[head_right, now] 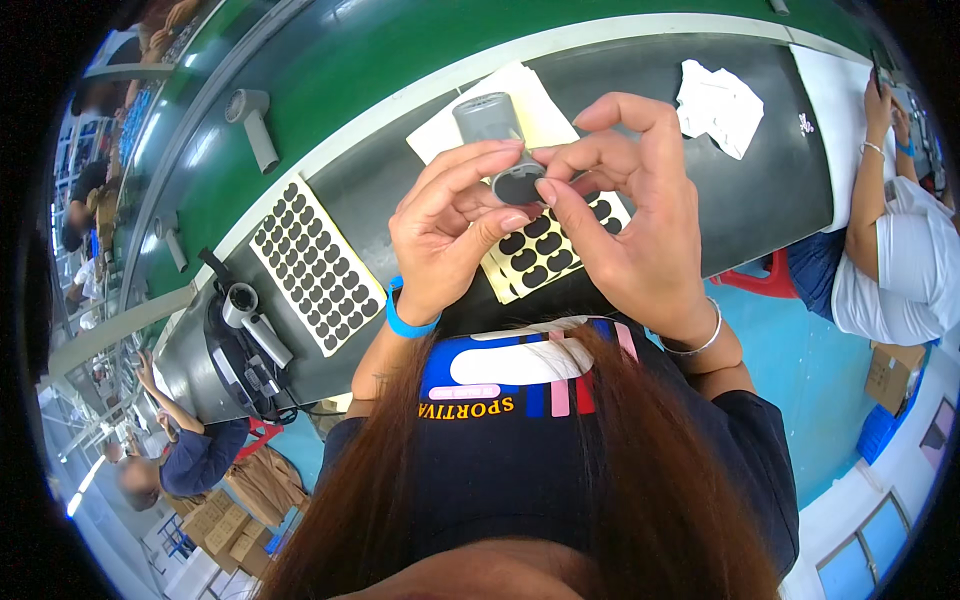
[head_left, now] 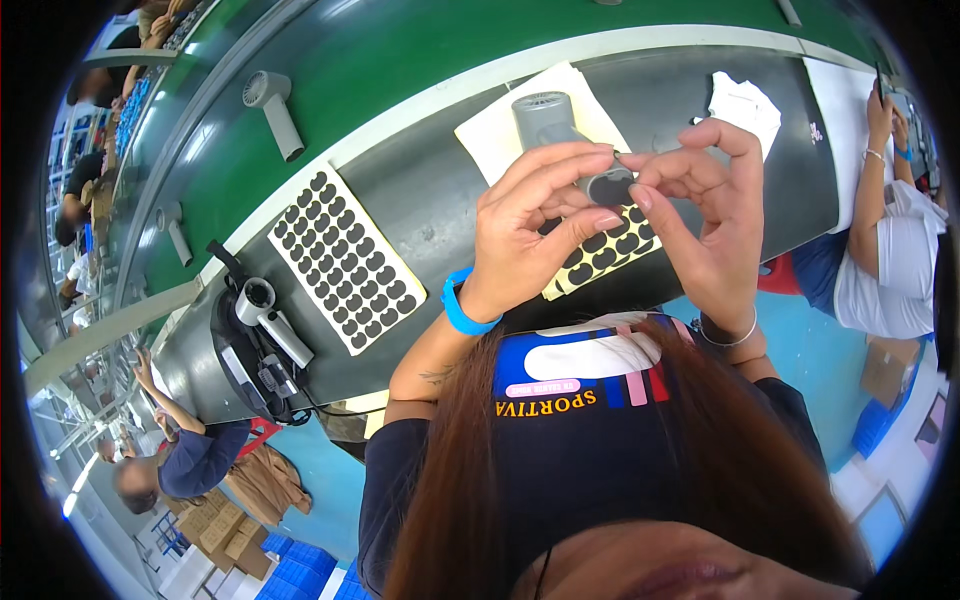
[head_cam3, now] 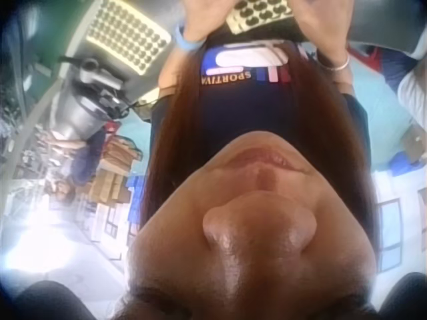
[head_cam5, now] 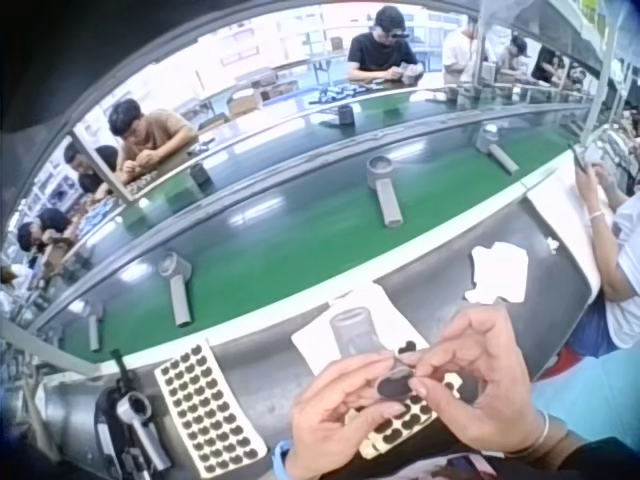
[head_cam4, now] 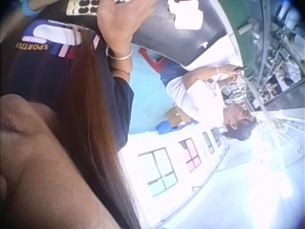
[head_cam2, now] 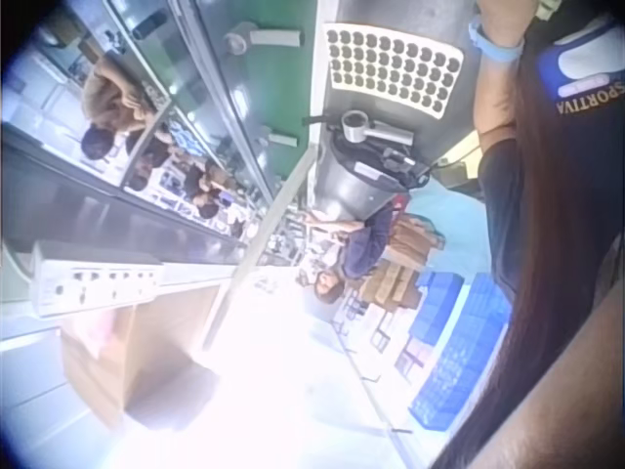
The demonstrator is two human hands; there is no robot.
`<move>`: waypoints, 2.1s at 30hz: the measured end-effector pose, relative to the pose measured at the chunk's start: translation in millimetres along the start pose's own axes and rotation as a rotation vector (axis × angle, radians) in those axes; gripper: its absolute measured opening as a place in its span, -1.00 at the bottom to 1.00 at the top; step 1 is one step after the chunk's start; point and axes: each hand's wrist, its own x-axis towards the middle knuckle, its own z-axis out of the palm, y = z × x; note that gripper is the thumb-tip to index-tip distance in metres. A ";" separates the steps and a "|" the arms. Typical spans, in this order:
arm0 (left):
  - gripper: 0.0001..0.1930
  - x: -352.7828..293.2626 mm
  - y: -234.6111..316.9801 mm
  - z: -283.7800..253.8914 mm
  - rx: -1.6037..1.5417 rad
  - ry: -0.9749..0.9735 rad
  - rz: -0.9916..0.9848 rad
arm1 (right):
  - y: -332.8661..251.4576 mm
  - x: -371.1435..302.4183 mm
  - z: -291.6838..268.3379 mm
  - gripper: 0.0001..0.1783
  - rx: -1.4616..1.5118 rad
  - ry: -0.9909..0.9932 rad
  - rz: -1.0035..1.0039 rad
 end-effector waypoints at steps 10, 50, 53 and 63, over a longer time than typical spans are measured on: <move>-0.63 -0.1 0.8 1.1 -0.037 0.024 -0.036 | 3.9 1.6 1.7 -0.53 -0.013 0.049 -0.086; -0.72 -6.3 1.1 3.4 -0.099 0.091 -0.083 | -10.8 5.6 -4.4 -0.39 -0.635 -0.020 -0.144; -0.71 -1.5 5.0 -13.1 -0.174 0.126 -0.046 | 4.7 17.7 -10.8 -0.40 -0.517 0.055 -0.120; -0.72 47.9 -4.3 -71.4 0.137 0.344 0.050 | 83.8 29.7 25.2 -0.45 -0.392 -0.093 0.020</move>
